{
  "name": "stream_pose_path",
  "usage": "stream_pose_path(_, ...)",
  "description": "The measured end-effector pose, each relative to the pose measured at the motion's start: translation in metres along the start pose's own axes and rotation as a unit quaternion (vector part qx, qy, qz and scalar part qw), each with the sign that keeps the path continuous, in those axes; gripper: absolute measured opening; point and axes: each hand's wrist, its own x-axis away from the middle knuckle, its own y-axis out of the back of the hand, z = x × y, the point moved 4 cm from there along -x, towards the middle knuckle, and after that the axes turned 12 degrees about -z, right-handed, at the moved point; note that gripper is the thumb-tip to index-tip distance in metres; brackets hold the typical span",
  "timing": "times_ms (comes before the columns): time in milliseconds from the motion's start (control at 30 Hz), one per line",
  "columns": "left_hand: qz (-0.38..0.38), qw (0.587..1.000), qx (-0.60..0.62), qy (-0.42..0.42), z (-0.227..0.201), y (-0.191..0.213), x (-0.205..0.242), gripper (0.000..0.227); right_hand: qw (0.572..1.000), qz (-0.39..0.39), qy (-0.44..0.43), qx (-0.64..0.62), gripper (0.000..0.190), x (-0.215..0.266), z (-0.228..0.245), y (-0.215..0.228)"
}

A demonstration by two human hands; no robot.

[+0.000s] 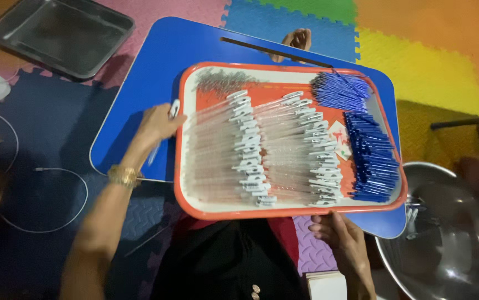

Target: The person assembles pens by inserting ink tubes and springs into white plastic barrels and snapping on blue end caps.

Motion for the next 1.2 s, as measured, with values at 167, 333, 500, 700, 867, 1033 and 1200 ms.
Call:
stream_pose_path(167,0.003,0.999,0.034,0.035,-0.005,0.026,0.082,0.047,0.999,0.037,0.021,-0.019,0.034,0.008,0.040,-0.019)
stream_pose_path(333,0.091,0.963,0.197,0.162,-0.058,0.053,0.192,0.032,0.988,-0.036,0.092,0.117,0.041,-0.094,0.032,0.033)
stream_pose_path(500,0.211,0.915,0.294,0.179,-0.096,0.040,0.250,0.033,0.969,-0.021,0.192,0.156,0.042,-0.154,0.053,0.063)
stream_pose_path(700,0.262,0.939,0.127,0.182,-0.122,0.142,0.190,0.024,0.963,0.010,0.187,0.192,0.024,-0.170,0.067,0.070)
stream_pose_path(867,0.067,0.986,0.045,-0.145,-0.136,0.039,-0.006,0.051,0.972,0.020,0.175,0.156,0.025,-0.159,0.075,0.059)
stream_pose_path(1033,0.135,0.986,-0.004,-0.100,-0.192,-0.021,-0.064,0.065,0.969,0.043,0.169,0.177,0.040,-0.164,0.091,0.057)
stream_pose_path(1200,0.125,0.982,-0.069,-0.127,-0.167,-0.076,-0.109,0.054,0.968,0.065,0.188,0.153,0.018,-0.221,0.093,0.064)
